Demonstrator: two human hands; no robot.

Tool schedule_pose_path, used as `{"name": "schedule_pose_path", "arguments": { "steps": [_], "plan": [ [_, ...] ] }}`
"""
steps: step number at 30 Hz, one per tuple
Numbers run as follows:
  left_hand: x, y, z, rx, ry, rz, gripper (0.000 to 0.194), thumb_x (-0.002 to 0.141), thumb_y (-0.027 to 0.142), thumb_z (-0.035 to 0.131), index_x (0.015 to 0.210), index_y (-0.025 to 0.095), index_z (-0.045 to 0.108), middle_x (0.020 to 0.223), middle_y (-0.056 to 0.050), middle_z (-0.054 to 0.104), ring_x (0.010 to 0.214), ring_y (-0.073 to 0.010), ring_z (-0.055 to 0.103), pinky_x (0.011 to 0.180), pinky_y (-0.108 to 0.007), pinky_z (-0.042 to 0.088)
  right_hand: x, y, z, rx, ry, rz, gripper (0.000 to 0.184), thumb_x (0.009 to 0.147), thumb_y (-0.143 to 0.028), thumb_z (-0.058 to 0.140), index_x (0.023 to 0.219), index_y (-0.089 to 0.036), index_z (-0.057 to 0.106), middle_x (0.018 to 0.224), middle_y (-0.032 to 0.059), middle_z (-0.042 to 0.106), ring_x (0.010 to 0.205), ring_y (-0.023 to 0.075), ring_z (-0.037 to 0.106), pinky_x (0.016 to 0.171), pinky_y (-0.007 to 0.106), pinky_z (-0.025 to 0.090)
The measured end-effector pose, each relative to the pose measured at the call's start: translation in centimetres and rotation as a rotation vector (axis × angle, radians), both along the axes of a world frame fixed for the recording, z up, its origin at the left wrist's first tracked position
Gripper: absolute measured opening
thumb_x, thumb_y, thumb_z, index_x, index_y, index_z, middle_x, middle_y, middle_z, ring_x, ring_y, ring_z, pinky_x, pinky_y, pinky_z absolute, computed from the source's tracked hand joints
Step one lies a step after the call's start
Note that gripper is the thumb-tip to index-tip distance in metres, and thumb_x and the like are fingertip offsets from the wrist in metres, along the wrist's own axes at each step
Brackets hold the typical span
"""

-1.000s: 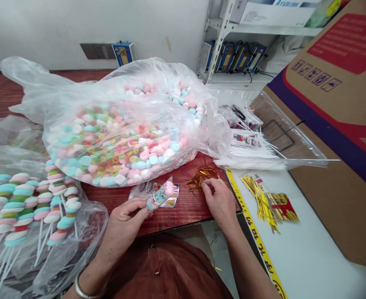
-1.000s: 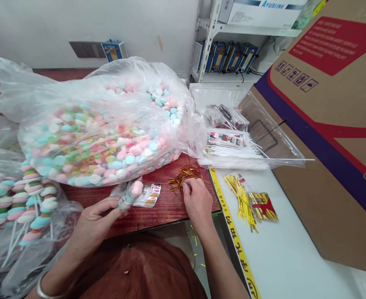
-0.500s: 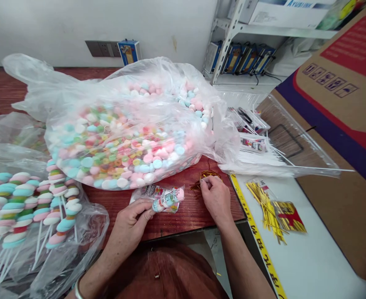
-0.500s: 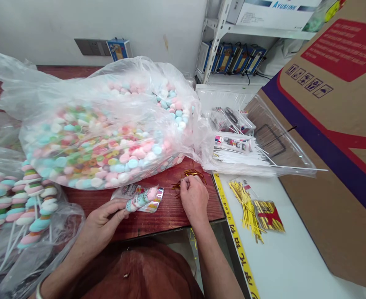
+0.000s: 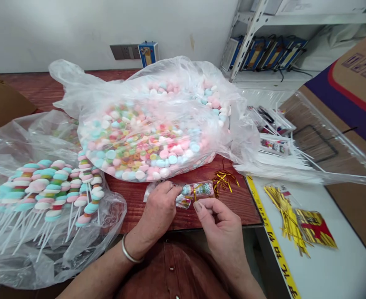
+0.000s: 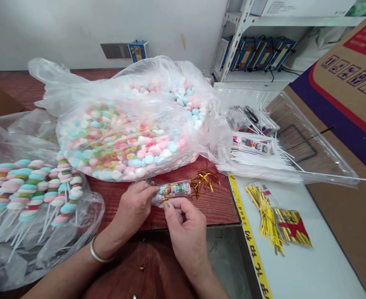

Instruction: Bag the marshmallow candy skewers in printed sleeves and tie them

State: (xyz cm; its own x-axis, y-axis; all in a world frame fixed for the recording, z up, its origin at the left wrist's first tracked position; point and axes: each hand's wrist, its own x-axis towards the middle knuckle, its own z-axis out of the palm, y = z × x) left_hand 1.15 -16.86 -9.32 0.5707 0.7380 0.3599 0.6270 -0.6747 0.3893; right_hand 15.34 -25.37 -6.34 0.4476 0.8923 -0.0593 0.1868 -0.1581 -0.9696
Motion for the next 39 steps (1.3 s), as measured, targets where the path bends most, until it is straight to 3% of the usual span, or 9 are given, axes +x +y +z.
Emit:
{"name": "schedule_pose_path", "arguments": {
  "steps": [10, 16, 18, 21, 24, 27, 30, 33, 39],
  "plan": [
    [0.5, -1.4, -0.7, 0.037, -0.151, -0.031, 0.03, 0.097, 0.011, 0.046, 0.124, 0.014, 0.058, 0.086, -0.007, 0.069, 0.079, -0.0187, 0.064, 0.073, -0.029, 0.047, -0.9, 0.9, -2.4, -0.06, 0.175, 0.055, 0.03, 0.086, -0.041, 0.06, 0.072, -0.015, 0.067, 0.064, -0.0004, 0.056, 0.061, 0.0131, 0.043, 0.056, 0.025, 0.035],
    [0.6, -1.5, -0.1, -0.045, -0.247, -0.013, 0.024, 0.096, 0.011, 0.047, 0.104, 0.017, 0.069, 0.082, -0.006, 0.066, 0.077, -0.0172, 0.061, 0.07, -0.028, 0.046, -1.0, 0.8, -3.1, -0.057, 0.205, 0.023, 0.028, 0.085, -0.04, 0.06, 0.071, -0.016, 0.062, 0.065, -0.0013, 0.055, 0.061, 0.0126, 0.044, 0.056, 0.024, 0.036],
    [1.0, -1.4, 0.1, -0.242, -0.372, 0.027, 0.019, 0.093, 0.013, 0.052, 0.096, 0.017, 0.069, 0.085, -0.005, 0.067, 0.08, -0.0167, 0.061, 0.072, -0.027, 0.046, -0.9, 0.9, -3.3, -0.049, 0.152, 0.015, 0.027, 0.085, -0.039, 0.058, 0.071, -0.017, 0.061, 0.063, -0.0018, 0.054, 0.059, 0.0125, 0.044, 0.055, 0.024, 0.036],
    [1.8, -1.3, 0.2, -0.817, -0.663, 0.114, 0.008, 0.087, 0.022, 0.062, 0.084, 0.016, 0.067, 0.072, -0.001, 0.061, 0.064, -0.0124, 0.054, 0.059, -0.023, 0.042, -0.8, 1.1, -3.8, -0.022, 0.011, 0.018, 0.025, 0.088, -0.036, 0.054, 0.071, -0.018, 0.059, 0.061, -0.0022, 0.054, 0.055, 0.0126, 0.045, 0.053, 0.024, 0.036],
    [2.5, -1.3, 0.1, -1.347, -0.971, 0.139, 0.024, 0.076, 0.033, 0.075, 0.08, 0.013, 0.063, 0.06, 0.004, 0.049, 0.049, -0.0064, 0.037, 0.046, -0.019, 0.027, -0.8, 1.2, -4.1, 0.005, -0.081, 0.026, 0.024, 0.091, -0.034, 0.052, 0.072, -0.019, 0.057, 0.062, -0.0015, 0.057, 0.055, 0.0138, 0.048, 0.054, 0.026, 0.038],
    [2.8, -1.3, 0.2, -1.509, -1.084, 0.149, 0.034, 0.066, 0.034, 0.084, 0.076, 0.012, 0.06, 0.06, 0.005, 0.048, 0.049, -0.004, 0.035, 0.045, -0.017, 0.023, -0.8, 1.4, -4.2, 0.053, -0.161, -0.001, 0.021, 0.091, -0.031, 0.053, 0.073, -0.02, 0.057, 0.072, 0.0018, 0.06, 0.066, 0.017, 0.054, 0.064, 0.029, 0.042],
    [2.9, -1.3, 0.3, -1.489, -1.086, 0.139, 0.033, 0.069, 0.034, 0.082, 0.078, 0.013, 0.059, 0.061, 0.005, 0.047, 0.049, -0.0037, 0.033, 0.045, -0.017, 0.022, -0.7, 1.5, -4.2, 0.143, -0.285, -0.063, 0.014, 0.091, -0.031, 0.055, 0.092, -0.019, 0.062, 0.094, 0.0071, 0.064, 0.088, 0.0212, 0.059, 0.078, 0.032, 0.046],
    [2.9, -1.4, 0.1, -1.345, -0.968, 0.105, 0.022, 0.082, 0.033, 0.068, 0.082, 0.014, 0.057, 0.061, 0.006, 0.045, 0.049, -0.0059, 0.033, 0.045, -0.019, 0.025, -0.5, 1.4, -4.4, 0.132, -0.344, 0.01, 0.015, 0.096, -0.029, 0.049, 0.096, -0.02, 0.061, 0.092, 0.0054, 0.066, 0.084, 0.0192, 0.06, 0.074, 0.03, 0.046],
    [2.0, -1.7, -1.3, -0.357, -0.376, -0.022, 0.021, 0.094, 0.014, 0.045, 0.103, 0.016, 0.064, 0.089, -0.008, 0.066, 0.082, -0.0189, 0.06, 0.074, -0.031, 0.048, -0.2, 1.0, -4.5, 0.113, -0.431, 0.033, 0.021, 0.095, -0.022, 0.047, 0.074, -0.022, 0.049, 0.073, 0.0008, 0.057, 0.068, 0.0176, 0.053, 0.063, 0.029, 0.036]
  ]
}}
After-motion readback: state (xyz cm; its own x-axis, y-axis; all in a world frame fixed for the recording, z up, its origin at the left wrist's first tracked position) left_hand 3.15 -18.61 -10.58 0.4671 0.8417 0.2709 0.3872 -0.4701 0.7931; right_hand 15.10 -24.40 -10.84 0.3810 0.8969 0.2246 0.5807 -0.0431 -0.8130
